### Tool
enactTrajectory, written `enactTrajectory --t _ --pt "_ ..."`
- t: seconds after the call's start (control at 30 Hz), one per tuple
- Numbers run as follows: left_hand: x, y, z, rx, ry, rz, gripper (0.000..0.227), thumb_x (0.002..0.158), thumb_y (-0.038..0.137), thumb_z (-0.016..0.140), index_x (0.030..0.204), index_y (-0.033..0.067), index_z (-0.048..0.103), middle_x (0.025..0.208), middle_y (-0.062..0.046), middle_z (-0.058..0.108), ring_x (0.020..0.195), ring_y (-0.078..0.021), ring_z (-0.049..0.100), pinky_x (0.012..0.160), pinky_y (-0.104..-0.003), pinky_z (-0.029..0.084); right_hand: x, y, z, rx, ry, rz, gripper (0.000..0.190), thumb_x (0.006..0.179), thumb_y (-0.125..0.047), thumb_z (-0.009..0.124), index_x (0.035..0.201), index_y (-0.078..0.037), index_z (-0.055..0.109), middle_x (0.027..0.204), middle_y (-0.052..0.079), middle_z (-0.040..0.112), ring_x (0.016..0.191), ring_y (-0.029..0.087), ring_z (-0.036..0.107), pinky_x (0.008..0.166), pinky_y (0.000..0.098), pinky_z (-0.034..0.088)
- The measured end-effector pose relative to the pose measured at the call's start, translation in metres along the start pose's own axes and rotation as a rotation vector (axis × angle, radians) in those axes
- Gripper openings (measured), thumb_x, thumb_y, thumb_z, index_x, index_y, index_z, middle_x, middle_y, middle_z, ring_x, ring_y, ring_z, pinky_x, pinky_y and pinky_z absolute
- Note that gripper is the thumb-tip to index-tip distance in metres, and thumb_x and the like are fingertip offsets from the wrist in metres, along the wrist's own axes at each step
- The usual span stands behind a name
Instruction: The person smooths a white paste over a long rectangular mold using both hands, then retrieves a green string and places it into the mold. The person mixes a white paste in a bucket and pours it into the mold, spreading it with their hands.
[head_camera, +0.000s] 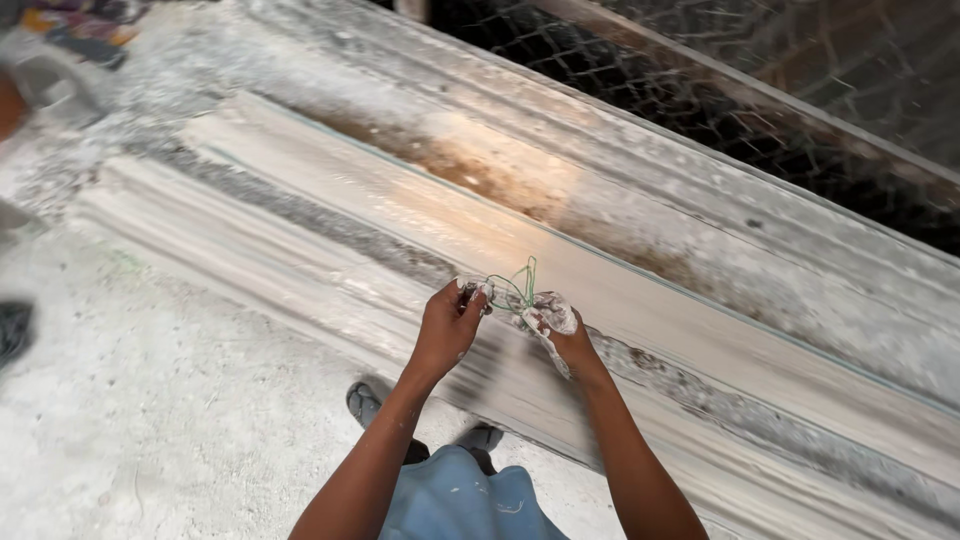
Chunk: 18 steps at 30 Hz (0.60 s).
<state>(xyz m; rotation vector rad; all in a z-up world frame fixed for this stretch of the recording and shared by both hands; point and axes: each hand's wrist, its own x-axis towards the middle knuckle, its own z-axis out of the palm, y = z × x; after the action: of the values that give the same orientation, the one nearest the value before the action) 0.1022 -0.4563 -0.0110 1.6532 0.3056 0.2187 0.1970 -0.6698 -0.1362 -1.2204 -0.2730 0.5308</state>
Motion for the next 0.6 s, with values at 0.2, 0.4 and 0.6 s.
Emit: enactTrajectory --t 0.2,0.4,0.6 --pt "-0.012 -0.019 -0.106 -0.226 0.178 0.014 0.016 0.104 0.010 0.057 0.107 -0.0042 0.064 0.093 -0.008 0.071 0.082 -0.0114 0.068 0.076 -0.028 0.057 0.039 0.025 0.116 0.190 -0.109 0.115 0.027 0.096 -0.013 0.071 0.119 -0.003 0.061 0.105 0.008 0.070 0.092 0.018 0.067 0.080 0.0330 0.055" --pt "-0.011 -0.049 -0.248 -0.341 0.376 -0.014 0.017 0.104 0.008 0.053 0.112 -0.0039 0.062 0.098 -0.010 0.071 0.087 -0.0140 0.071 0.081 -0.030 0.061 0.096 0.052 0.262 0.230 -0.027 0.183 0.025 0.097 -0.013 0.070 0.119 -0.003 0.062 0.107 0.008 0.070 0.094 0.018 0.067 0.080 0.0339 0.055" --pt "0.004 -0.056 -0.406 -0.323 0.607 0.056 0.013 0.104 0.008 0.053 0.108 -0.0031 0.059 0.094 -0.007 0.069 0.081 -0.0112 0.068 0.075 -0.029 0.061 0.166 0.077 0.397 0.074 -0.053 0.167 0.024 0.100 -0.013 0.067 0.120 -0.001 0.065 0.108 0.009 0.070 0.093 0.018 0.067 0.079 0.0346 0.055"
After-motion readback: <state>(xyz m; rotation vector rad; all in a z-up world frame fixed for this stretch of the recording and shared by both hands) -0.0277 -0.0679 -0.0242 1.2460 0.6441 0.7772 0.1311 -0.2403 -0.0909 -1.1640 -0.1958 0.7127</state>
